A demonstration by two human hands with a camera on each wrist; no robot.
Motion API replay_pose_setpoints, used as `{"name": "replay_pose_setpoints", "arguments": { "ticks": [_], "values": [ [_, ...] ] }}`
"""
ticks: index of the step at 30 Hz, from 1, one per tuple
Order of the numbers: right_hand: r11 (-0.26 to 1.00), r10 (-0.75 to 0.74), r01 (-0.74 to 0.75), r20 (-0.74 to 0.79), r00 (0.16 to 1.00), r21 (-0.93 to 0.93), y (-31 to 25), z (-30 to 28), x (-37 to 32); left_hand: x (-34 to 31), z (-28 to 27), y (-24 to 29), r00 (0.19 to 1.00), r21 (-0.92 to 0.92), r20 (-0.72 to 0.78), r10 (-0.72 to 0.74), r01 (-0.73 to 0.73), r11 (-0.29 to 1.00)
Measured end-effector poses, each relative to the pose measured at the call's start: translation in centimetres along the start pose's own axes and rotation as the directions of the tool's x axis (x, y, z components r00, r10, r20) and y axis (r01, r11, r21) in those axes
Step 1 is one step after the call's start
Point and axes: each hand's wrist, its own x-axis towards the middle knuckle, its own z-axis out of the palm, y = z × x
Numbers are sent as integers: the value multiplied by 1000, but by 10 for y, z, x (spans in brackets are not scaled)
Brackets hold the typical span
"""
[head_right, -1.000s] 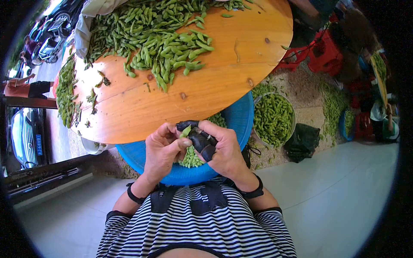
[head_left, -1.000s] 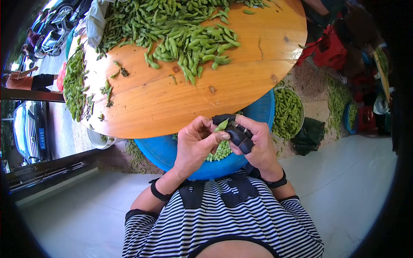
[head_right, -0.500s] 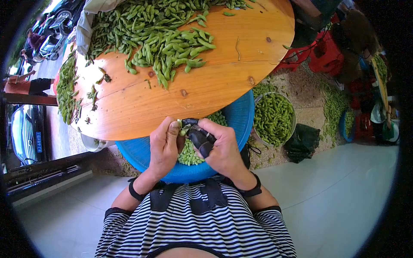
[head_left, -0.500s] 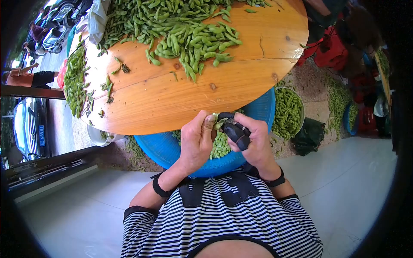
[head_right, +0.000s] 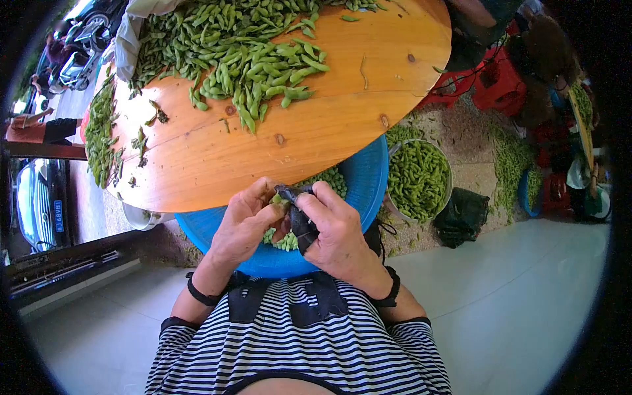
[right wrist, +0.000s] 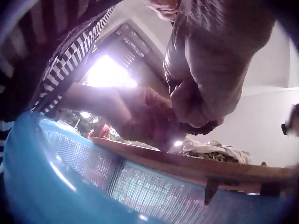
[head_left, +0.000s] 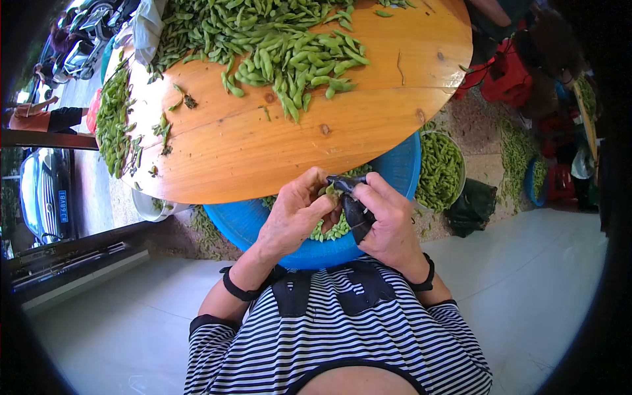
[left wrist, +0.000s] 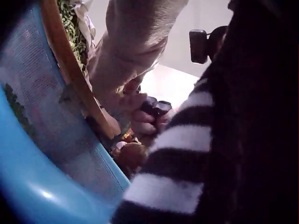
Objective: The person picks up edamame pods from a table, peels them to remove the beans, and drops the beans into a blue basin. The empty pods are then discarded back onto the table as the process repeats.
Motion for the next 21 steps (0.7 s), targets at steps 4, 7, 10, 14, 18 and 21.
{"name": "replay_pose_setpoints", "arguments": {
  "ticks": [4,7,10,14,18,21],
  "values": [
    [1000,-19,19,-41,999,9,1,3,-1,2,1,-9,999,-88,-9,51,-52,995],
    [998,2,-1,-7,1000,63,4,-1,1,0,-1,-12,999,-194,-7,36,-36,980],
    [875,276,-293,100,956,386,23,-7,-4,-3,-4,-14,997,-158,59,41,-31,987],
    [731,547,-531,97,831,428,16,-63,-14,-12,-16,18,941,469,328,89,-244,849],
    [845,297,-384,-271,916,-373,65,-121,-37,6,-45,53,901,801,273,338,-407,439],
    [753,346,-466,-321,881,-465,58,-128,-39,42,-62,75,806,928,260,532,-361,93]
  ]
}}
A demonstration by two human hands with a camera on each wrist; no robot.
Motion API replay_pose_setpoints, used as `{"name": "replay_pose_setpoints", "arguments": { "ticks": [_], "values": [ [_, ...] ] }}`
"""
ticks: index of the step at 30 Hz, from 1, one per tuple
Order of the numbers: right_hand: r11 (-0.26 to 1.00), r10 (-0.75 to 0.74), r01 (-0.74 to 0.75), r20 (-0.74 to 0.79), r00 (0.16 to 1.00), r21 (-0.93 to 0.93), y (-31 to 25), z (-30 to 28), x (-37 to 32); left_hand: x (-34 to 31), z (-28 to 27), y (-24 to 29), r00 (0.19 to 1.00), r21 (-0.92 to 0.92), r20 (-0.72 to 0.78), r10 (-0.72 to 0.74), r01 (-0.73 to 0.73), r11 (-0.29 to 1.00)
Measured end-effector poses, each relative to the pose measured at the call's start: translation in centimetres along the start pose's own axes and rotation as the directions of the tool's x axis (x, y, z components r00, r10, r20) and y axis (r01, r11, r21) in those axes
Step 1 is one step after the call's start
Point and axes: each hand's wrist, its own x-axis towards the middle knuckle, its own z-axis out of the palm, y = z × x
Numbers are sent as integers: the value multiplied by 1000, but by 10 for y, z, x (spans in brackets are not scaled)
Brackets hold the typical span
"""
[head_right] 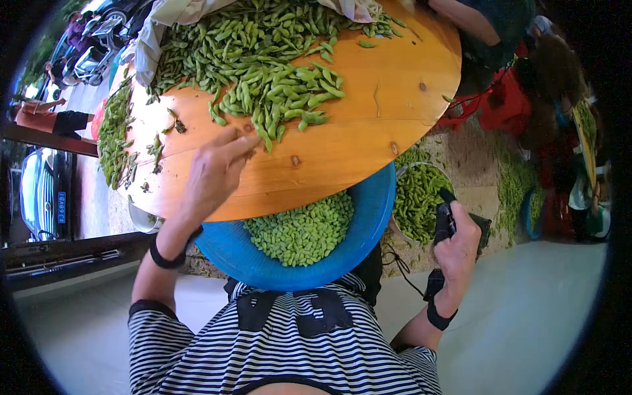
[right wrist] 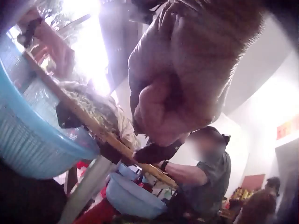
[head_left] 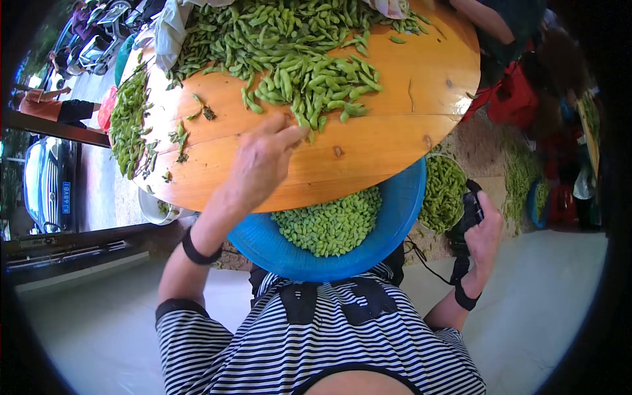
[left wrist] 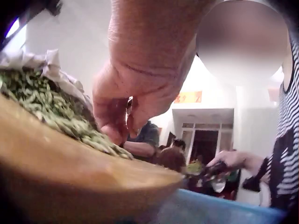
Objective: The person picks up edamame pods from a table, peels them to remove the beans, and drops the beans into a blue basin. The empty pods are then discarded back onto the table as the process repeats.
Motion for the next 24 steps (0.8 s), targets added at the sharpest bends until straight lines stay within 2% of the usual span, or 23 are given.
{"name": "replay_pose_setpoints", "arguments": {
  "ticks": [1,2,3,4,8,10,14,16,17,18,19,20,21,22,23,24],
  "values": [
    [993,21,-23,18,1000,112,-6,1,-1,9,0,-5,997,131,-49,65,-58,990],
    [974,42,-49,38,998,221,-9,1,-2,14,1,-8,997,133,-50,66,-59,989],
    [966,11,-13,7,1000,259,-4,11,-2,18,2,-11,997,163,5,72,-72,984],
    [966,12,-12,4,1000,260,-3,14,-2,21,4,-12,995,193,59,77,-87,977],
    [945,-60,70,-40,997,321,-27,24,0,21,5,-11,994,265,63,87,-101,959],
    [915,-124,84,76,989,395,-42,23,0,12,10,-8,998,222,42,41,-50,974],
    [861,-225,149,100,969,486,-63,37,6,2,7,-19,999,221,42,9,-18,975],
    [848,-263,184,93,960,497,-77,39,7,-2,3,-16,999,68,-51,7,-3,998],
    [830,-290,174,144,946,530,-81,40,7,-4,2,-16,999,68,-50,9,-6,998],
    [812,-317,161,194,928,561,-86,42,7,-5,3,-15,995,9,-51,-81,81,997],
    [756,-318,153,153,936,636,-96,47,7,-7,3,-13,984,-52,-45,-170,167,985],
    [759,-313,150,153,937,633,-104,50,6,-9,4,-6,985,-56,-41,-167,165,985],
    [730,-295,96,185,937,677,-111,53,5,-12,5,7,941,-359,81,-328,335,871],
    [697,-278,40,218,935,716,-116,55,5,-14,7,15,867,-596,247,-432,487,638],
    [648,-302,32,218,928,761,-117,64,6,-17,9,17,867,-598,253,-430,490,635],
    [651,-297,28,221,929,758,-120,68,7,-19,11,18,846,-686,326,-423,519,509]
  ]
}}
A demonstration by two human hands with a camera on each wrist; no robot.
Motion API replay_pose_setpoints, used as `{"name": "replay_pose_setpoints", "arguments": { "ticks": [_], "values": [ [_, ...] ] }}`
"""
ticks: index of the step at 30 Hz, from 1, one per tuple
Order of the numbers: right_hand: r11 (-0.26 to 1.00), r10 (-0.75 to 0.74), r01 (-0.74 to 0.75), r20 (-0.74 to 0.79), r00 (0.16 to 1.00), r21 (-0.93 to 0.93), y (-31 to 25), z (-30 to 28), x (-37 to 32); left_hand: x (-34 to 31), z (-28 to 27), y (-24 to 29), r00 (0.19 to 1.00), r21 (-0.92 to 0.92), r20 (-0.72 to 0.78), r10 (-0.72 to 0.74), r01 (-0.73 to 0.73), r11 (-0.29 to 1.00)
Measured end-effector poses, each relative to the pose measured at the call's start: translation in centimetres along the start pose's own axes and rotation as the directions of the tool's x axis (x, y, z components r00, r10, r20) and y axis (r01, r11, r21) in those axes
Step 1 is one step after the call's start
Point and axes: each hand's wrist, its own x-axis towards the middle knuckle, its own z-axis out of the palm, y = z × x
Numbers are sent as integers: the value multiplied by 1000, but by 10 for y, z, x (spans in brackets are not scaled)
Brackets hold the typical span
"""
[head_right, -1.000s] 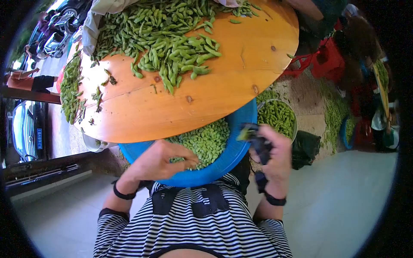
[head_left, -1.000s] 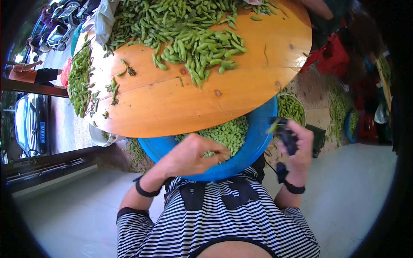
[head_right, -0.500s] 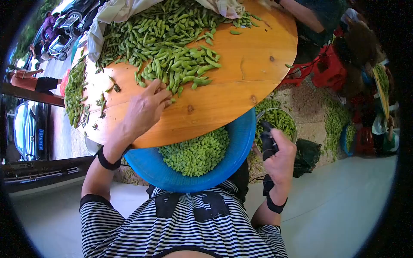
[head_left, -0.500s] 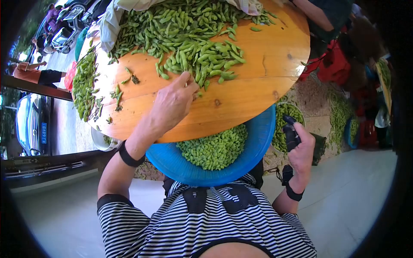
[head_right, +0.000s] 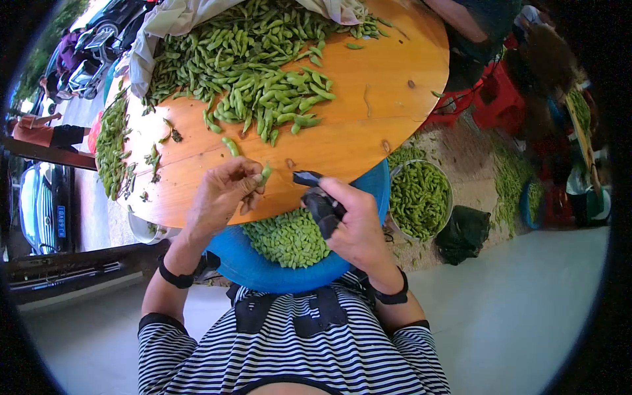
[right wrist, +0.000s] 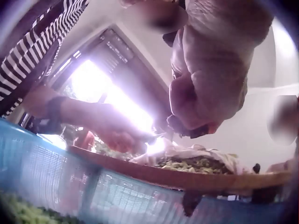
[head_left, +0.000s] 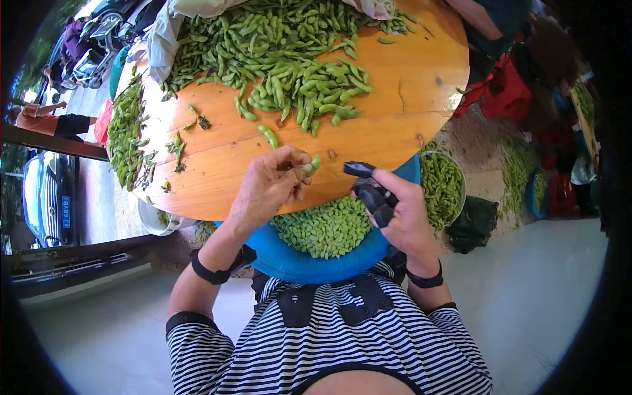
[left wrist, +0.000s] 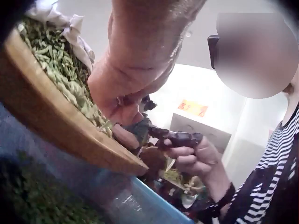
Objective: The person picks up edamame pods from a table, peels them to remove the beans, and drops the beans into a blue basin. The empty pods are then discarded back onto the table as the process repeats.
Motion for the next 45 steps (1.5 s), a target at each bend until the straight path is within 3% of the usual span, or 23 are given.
{"name": "replay_pose_setpoints", "arguments": {
  "ticks": [1,2,5,7,14,18,19,20,22,24,25,28,30,32,34,37,39,40,42,44,45],
  "values": [
    [996,71,-74,56,996,50,0,3,3,-1,2,-2,997,-146,56,-49,57,988],
    [984,138,-150,116,984,95,1,7,6,-2,5,-3,997,-149,58,-50,59,987],
    [978,136,-152,122,983,142,1,14,10,-2,7,-10,999,-85,-40,-2,-2,996],
    [978,122,-144,143,982,153,-2,14,11,1,-10,-17,937,-9,-265,228,-239,971],
    [963,208,-224,109,972,153,20,-8,-4,-39,-92,-10,947,-215,-315,65,-138,967],
    [958,264,-276,136,955,82,18,-12,-7,-49,-100,-27,946,-26,-323,-33,25,999],
    [966,242,-250,108,964,71,17,-12,-8,-51,-97,-24,939,281,-337,69,30,959],
    [973,220,-225,78,972,59,15,-12,-8,-53,-95,-22,934,560,-317,167,42,828],
    [960,265,-272,93,960,70,15,-17,-11,-58,-102,-26,925,603,-299,236,-8,797],
    [976,212,-214,39,976,35,20,-19,-13,-61,-111,-26,910,552,-318,265,-49,832],
    [951,284,-284,15,959,122,17,-18,-14,-60,-112,-22,873,536,-400,280,-25,844],
    [932,333,-338,54,941,131,19,-17,-14,-50,-109,-20,850,604,-410,332,-19,796],
    [937,324,-332,86,942,107,20,-14,-14,-39,-94,-15,870,652,-357,341,-29,757],
    [942,315,-326,116,942,83,17,-12,-14,-29,-87,-15,874,801,-173,455,-144,581],
    [975,223,-223,86,971,-9,14,-10,-13,-19,-92,-21,870,800,-163,466,-160,579],
    [966,257,-259,67,964,7,15,-11,-17,-18,-93,-19,802,847,-128,583,-218,486],
    [965,256,-259,79,963,30,10,-9,-17,-20,-85,-6,854,535,-382,352,-106,838],
    [965,251,-256,90,964,48,8,-6,-15,-24,-78,1,855,534,-383,350,-104,839],
    [965,231,-242,114,966,99,11,4,-15,-34,-56,11,949,88,-258,179,-161,983],
    [963,197,-225,178,964,148,1,16,-11,-39,-24,6,987,-221,-65,149,-160,962],
    [963,190,-226,223,956,148,-3,19,-10,-41,-8,5,995,-253,-18,96,-97,963]
  ]
}}
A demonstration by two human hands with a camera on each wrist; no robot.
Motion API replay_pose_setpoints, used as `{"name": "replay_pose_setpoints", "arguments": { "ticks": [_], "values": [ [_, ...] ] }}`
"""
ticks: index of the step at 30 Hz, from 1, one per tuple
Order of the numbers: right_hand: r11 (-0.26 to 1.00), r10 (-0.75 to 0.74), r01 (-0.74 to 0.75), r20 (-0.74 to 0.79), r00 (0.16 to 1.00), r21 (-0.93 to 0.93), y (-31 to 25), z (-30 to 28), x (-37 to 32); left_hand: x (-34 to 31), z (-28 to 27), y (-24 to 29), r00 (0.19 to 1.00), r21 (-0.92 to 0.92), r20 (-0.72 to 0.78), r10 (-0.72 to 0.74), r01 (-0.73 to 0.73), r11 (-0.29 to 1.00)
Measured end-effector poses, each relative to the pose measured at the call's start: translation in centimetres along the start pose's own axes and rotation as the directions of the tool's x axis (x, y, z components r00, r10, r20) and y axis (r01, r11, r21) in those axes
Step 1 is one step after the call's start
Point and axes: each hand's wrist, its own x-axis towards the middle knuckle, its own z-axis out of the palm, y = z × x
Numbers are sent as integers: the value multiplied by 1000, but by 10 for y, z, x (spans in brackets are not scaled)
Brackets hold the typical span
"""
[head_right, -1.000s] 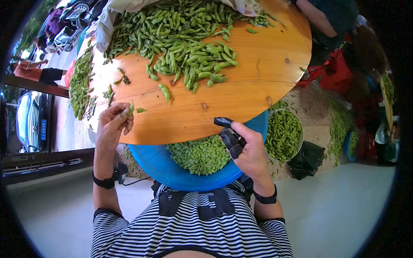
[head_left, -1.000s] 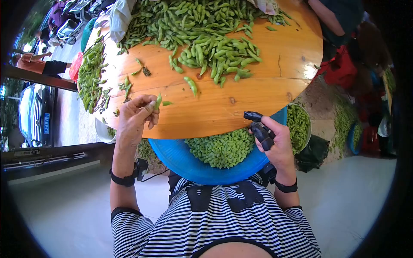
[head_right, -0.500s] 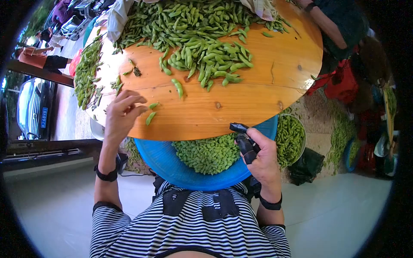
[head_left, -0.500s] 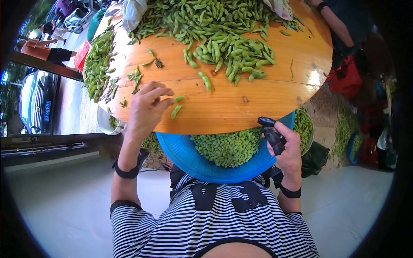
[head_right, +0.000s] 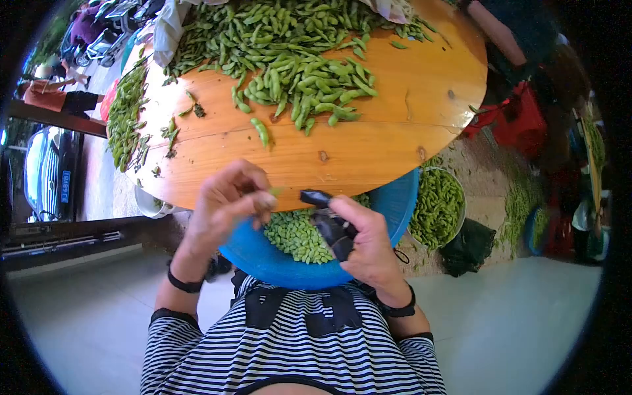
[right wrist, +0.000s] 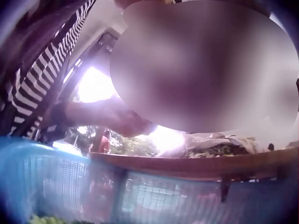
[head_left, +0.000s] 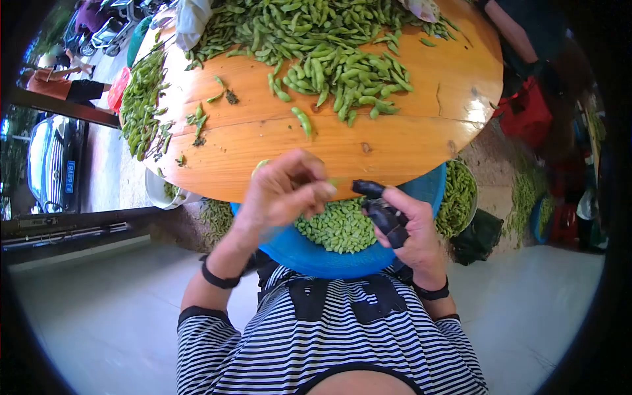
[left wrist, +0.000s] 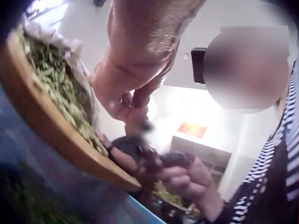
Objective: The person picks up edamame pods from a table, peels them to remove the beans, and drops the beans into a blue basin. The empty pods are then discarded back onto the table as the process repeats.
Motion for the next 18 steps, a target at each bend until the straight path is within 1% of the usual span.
{"name": "replay_pose_setpoints", "arguments": {
  "ticks": [1,2,4,5,7,8,10,11,12,13,14,15,16,17,18],
  "values": [
    [1000,3,-3,44,999,-1,-2,1,0,-2,12,-4,997,-30,36,-64,65,997],
    [999,-20,16,77,997,44,1,1,-1,-2,17,-10,996,-34,52,-70,72,997],
    [997,15,-18,37,999,73,-3,0,-3,-2,23,-26,998,-111,46,-52,57,992],
    [993,41,-42,15,999,106,-4,-1,-5,-1,27,-31,997,-114,59,-56,63,992],
    [992,49,-48,-3,999,120,3,-3,-9,-3,34,-38,999,-112,-20,48,-50,992],
    [986,74,-74,1,997,148,5,-3,-11,-3,36,-43,999,-113,-15,43,-45,993],
    [979,99,-98,3,995,179,8,-3,-14,-3,42,-50,994,-122,-56,89,-96,988],
    [978,79,-74,-17,997,193,10,-3,-14,-4,47,-49,995,-122,-53,86,-91,988],
    [977,58,-49,-38,998,207,11,-2,-15,-5,52,-46,997,-124,-59,43,-50,991],
    [977,60,-50,-42,997,209,12,-2,-14,-6,55,-45,998,-128,-65,1,-9,992],
    [989,19,-12,-51,999,146,12,-3,-13,-6,56,-45,998,-128,-63,-2,-6,992],
    [996,-23,28,-56,998,83,13,-3,-13,-6,56,-47,996,-127,-89,13,-25,992],
    [996,-22,26,-56,998,84,12,-3,-14,-7,56,-47,993,-126,-115,28,-43,991],
    [957,42,-33,-22,999,289,12,-2,-14,-7,57,-49,993,-125,-116,27,-42,991],
    [873,96,-96,24,995,479,12,-2,-14,-6,59,-50,989,-152,-138,54,-75,986]
  ]
}}
